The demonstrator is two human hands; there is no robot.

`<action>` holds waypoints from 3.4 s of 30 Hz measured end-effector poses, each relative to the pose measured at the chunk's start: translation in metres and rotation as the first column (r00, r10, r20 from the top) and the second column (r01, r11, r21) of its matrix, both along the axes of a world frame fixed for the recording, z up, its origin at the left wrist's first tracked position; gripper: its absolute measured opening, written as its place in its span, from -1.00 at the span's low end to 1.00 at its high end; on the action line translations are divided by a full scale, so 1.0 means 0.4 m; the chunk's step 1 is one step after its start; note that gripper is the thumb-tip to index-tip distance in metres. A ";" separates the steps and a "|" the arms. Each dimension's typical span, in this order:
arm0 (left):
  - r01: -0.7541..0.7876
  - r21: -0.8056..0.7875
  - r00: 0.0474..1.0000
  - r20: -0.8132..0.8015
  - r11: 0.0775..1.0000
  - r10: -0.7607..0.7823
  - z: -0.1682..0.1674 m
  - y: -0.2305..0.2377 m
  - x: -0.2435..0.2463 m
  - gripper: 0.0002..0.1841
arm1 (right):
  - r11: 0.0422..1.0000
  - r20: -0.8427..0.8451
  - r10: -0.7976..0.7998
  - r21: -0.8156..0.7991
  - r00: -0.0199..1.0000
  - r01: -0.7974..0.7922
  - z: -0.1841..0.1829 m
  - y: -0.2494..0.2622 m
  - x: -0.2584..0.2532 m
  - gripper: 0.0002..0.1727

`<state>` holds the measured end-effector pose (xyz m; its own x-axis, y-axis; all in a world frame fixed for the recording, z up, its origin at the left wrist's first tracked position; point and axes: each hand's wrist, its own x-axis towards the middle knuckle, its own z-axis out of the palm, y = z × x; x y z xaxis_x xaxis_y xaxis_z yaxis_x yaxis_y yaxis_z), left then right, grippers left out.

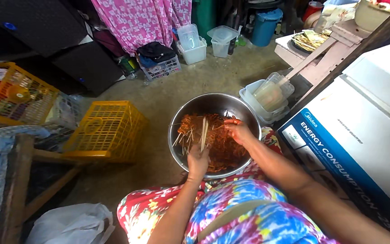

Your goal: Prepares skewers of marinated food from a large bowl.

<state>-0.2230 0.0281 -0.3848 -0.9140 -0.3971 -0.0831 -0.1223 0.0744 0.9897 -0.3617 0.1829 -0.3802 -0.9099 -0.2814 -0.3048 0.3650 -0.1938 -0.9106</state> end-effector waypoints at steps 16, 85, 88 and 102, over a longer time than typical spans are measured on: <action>0.151 -0.024 0.988 0.041 0.988 -0.150 0.007 0.003 0.003 -0.90 | 0.998 0.059 0.040 -0.054 0.997 -0.037 -0.003 0.002 -0.002 -0.81; 0.080 0.029 0.997 -0.018 0.996 -0.079 0.004 0.002 0.003 -0.94 | 0.936 0.188 0.351 -0.111 0.917 -0.336 0.027 -0.025 0.060 -0.65; 0.078 0.026 0.997 -0.026 0.997 -0.077 0.002 0.003 0.004 -0.95 | 0.937 0.186 0.348 -0.073 0.919 -0.341 0.026 -0.028 0.062 -0.64; 0.072 -0.003 0.997 -0.018 0.997 -0.072 0.006 0.009 0.001 -0.92 | 0.916 0.102 0.399 0.002 0.911 -0.402 0.020 -0.036 0.068 -0.57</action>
<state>-0.2225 0.0318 -0.3825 -0.9417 -0.3300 -0.0654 -0.0987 0.0852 0.9915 -0.3345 0.1685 -0.3721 -0.6877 -0.6079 -0.3970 0.4950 0.0074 -0.8689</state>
